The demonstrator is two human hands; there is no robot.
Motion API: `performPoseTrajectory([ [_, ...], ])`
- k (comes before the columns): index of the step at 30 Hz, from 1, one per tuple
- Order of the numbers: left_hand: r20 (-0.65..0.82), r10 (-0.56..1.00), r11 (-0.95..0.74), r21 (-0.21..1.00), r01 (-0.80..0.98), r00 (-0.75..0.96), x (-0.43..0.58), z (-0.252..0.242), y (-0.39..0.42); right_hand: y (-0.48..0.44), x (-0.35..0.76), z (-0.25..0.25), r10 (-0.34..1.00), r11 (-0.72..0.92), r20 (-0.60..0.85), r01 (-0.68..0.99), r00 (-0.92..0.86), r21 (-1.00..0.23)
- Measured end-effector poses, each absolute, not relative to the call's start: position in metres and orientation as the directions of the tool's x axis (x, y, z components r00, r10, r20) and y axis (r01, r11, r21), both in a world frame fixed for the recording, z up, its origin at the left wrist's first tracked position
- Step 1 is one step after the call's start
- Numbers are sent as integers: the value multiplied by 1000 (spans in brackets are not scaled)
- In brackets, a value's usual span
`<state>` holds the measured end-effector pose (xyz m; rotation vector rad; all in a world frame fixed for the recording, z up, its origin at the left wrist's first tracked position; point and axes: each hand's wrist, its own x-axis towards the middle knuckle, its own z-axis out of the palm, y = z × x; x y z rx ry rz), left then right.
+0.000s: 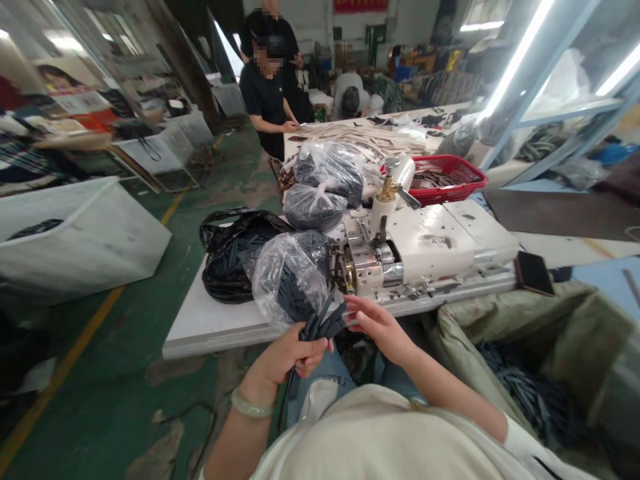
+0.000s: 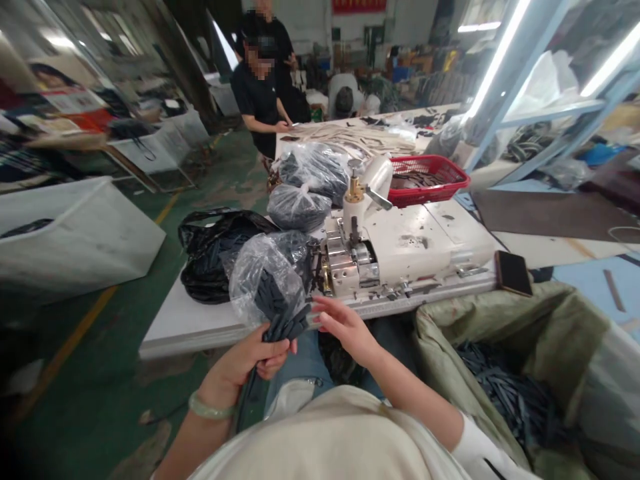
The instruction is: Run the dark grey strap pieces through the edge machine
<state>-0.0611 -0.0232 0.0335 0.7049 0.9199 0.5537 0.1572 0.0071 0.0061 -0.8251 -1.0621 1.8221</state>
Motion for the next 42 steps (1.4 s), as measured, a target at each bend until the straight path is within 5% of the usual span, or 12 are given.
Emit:
performPoseTrajectory([
  [4, -564, 615, 662, 749, 27, 551, -31, 28, -24, 17, 148, 17, 903, -299, -153, -332, -401, -895],
  [8, -574, 584, 711, 703, -20, 574, -27, 14, -29, 16, 160, 7, 906, -422, -318, -546, -280, -724],
  [12, -537, 630, 724, 667, -176, 561, -35, 1, -37, 16, 184, 0, 870, -453, -433, -728, -236, -514],
  [16, -437, 817, 573, 690, -443, 375, -33, -1, -39, 7, 191, -1, 852, -494, -423, -738, -307, -459],
  [20, -463, 837, 547, 713, -439, 291, -16, 6, -36, -9, 184, -6, 871, -478, -369, -728, -324, -491],
  [29, -634, 620, 776, 582, -243, 462, 7, 0, -48, -40, 181, -23, 946, -254, -17, -710, -322, -657],
  [34, -596, 731, 678, 690, -255, 330, 9, 2, -54, -43, 180, -25, 955, -206, 8, -682, -296, -701],
  [42, -557, 755, 652, 693, -307, 345, 7, 11, -54, -42, 181, -30, 951, -250, -47, -669, -306, -700],
])
